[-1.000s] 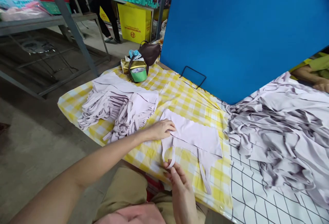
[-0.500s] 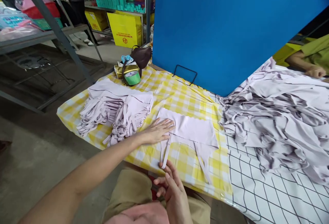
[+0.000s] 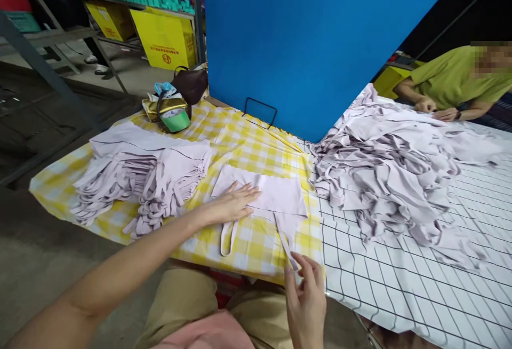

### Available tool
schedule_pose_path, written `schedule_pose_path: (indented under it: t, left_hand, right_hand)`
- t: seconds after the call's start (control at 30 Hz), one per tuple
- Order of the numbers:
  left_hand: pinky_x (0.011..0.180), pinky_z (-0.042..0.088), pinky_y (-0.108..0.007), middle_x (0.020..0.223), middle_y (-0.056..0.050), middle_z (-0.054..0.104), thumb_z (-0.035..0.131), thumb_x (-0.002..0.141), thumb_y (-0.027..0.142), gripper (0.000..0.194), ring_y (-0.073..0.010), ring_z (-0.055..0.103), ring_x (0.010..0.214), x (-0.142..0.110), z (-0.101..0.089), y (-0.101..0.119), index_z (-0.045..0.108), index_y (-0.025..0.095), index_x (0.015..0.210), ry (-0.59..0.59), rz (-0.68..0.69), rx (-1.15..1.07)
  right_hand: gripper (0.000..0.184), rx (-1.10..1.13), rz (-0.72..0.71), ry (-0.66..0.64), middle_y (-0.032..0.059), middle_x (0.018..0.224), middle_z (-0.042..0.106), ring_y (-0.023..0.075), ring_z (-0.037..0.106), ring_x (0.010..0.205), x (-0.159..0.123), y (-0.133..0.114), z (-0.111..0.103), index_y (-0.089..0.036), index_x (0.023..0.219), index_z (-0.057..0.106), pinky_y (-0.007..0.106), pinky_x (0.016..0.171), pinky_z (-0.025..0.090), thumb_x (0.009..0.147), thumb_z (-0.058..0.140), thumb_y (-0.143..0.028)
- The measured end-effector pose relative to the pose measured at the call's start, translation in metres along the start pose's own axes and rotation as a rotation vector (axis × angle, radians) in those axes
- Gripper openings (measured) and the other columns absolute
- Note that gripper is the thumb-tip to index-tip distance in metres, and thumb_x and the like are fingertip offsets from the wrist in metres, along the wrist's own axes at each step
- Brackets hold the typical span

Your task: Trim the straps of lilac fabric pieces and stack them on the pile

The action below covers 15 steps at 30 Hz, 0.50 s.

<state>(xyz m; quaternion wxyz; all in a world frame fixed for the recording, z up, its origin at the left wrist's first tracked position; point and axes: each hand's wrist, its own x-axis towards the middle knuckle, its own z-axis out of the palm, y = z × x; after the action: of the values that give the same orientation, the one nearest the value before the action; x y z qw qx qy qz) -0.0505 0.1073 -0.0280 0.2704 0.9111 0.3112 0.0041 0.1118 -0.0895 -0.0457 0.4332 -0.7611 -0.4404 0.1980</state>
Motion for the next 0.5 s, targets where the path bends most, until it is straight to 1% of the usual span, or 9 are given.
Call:
schedule_pose_path:
  t: [0.07, 0.1, 0.2, 0.27, 0.33, 0.4, 0.43, 0.47, 0.5]
  left_hand:
    - [0.111, 0.007, -0.046, 0.149, -0.006, 0.022, 0.036, 0.092, 0.026, 0.052, -0.0212, 0.013, 0.138, 0.014, 0.009, 0.013, 0.023, 0.023, 0.141, 0.020, 0.076, -0.009]
    - [0.111, 0.008, -0.047, 0.149, -0.006, 0.023, 0.037, 0.092, 0.026, 0.051, -0.0217, 0.013, 0.138, 0.021, 0.015, 0.020, 0.023, 0.023, 0.141, 0.024, 0.104, -0.011]
    - [0.110, 0.008, -0.050, 0.149, -0.006, 0.024, 0.041, 0.091, 0.029, 0.051, -0.0243, 0.012, 0.138, 0.036, 0.032, 0.034, 0.027, 0.025, 0.139, 0.022, 0.127, 0.008]
    - [0.109, 0.006, -0.053, 0.149, -0.005, 0.023, 0.042, 0.090, 0.031, 0.050, -0.0261, 0.009, 0.139, 0.041, 0.039, 0.038, 0.028, 0.027, 0.139, 0.022, 0.121, 0.022]
    - [0.109, 0.005, -0.054, 0.149, -0.004, 0.022, 0.039, 0.091, 0.034, 0.051, -0.0263, 0.008, 0.139, 0.042, 0.039, 0.036, 0.025, 0.028, 0.140, 0.007, 0.143, 0.001]
    - [0.110, 0.008, -0.052, 0.149, -0.005, 0.023, 0.037, 0.092, 0.034, 0.052, -0.0246, 0.012, 0.138, 0.041, 0.032, 0.027, 0.021, 0.026, 0.141, 0.007, 0.152, -0.039]
    - [0.110, 0.010, -0.049, 0.148, -0.006, 0.025, 0.037, 0.092, 0.033, 0.052, -0.0233, 0.015, 0.138, 0.040, 0.025, 0.020, 0.021, 0.025, 0.141, 0.044, 0.120, -0.045]
    - [0.111, 0.012, -0.046, 0.147, -0.006, 0.027, 0.037, 0.091, 0.029, 0.051, -0.0217, 0.019, 0.137, 0.038, 0.018, 0.013, 0.023, 0.023, 0.141, 0.113, 0.052, -0.035]
    - [0.111, 0.016, -0.042, 0.146, -0.008, 0.031, 0.038, 0.090, 0.024, 0.050, -0.0203, 0.023, 0.136, 0.037, 0.009, 0.004, 0.026, 0.021, 0.139, 0.207, -0.057, -0.007]
  right_hand:
    - [0.032, -0.202, -0.078, 0.019, 0.0098, 0.090, 0.054, 0.0247, 0.051, 0.082, 0.017, 0.018, -0.013, -0.022, 0.091, 0.063, 0.032, 0.060, 0.042, 0.080, 0.050, -0.050]
    - [0.031, -0.244, -0.098, -0.026, 0.0087, 0.084, 0.054, 0.0245, 0.051, 0.079, 0.023, 0.026, -0.018, -0.022, 0.083, 0.063, 0.033, 0.060, 0.042, 0.080, 0.050, -0.050]
    - [0.032, -0.259, -0.124, -0.196, 0.0052, 0.070, 0.052, 0.0215, 0.050, 0.069, 0.028, 0.042, -0.026, -0.022, 0.066, 0.059, 0.032, 0.059, 0.042, 0.082, 0.049, -0.049]
    - [0.033, -0.246, -0.117, -0.236, 0.0046, 0.069, 0.053, 0.0213, 0.051, 0.069, 0.024, 0.045, -0.030, -0.022, 0.064, 0.059, 0.032, 0.061, 0.043, 0.082, 0.050, -0.048]
    - [0.030, -0.196, -0.092, -0.240, 0.0047, 0.072, 0.055, 0.0210, 0.052, 0.071, 0.021, 0.045, -0.036, -0.022, 0.072, 0.062, 0.032, 0.062, 0.043, 0.081, 0.051, -0.048]
    - [0.030, -0.122, -0.056, -0.236, 0.0043, 0.077, 0.056, 0.0191, 0.052, 0.067, 0.026, 0.043, -0.045, -0.022, 0.090, 0.064, 0.030, 0.060, 0.044, 0.081, 0.051, -0.048]
    - [0.034, -0.097, -0.041, -0.226, 0.0038, 0.077, 0.057, 0.0179, 0.052, 0.063, 0.034, 0.042, -0.049, -0.021, 0.098, 0.062, 0.029, 0.057, 0.043, 0.080, 0.051, -0.048]
    - [0.038, -0.090, -0.037, -0.211, 0.0033, 0.077, 0.057, 0.0169, 0.050, 0.060, 0.045, 0.040, -0.052, -0.021, 0.103, 0.061, 0.028, 0.054, 0.042, 0.079, 0.052, -0.049]
    - [0.040, -0.102, -0.045, -0.188, 0.0030, 0.075, 0.057, 0.0165, 0.049, 0.057, 0.059, 0.037, -0.055, -0.020, 0.103, 0.060, 0.028, 0.052, 0.041, 0.078, 0.051, -0.050]
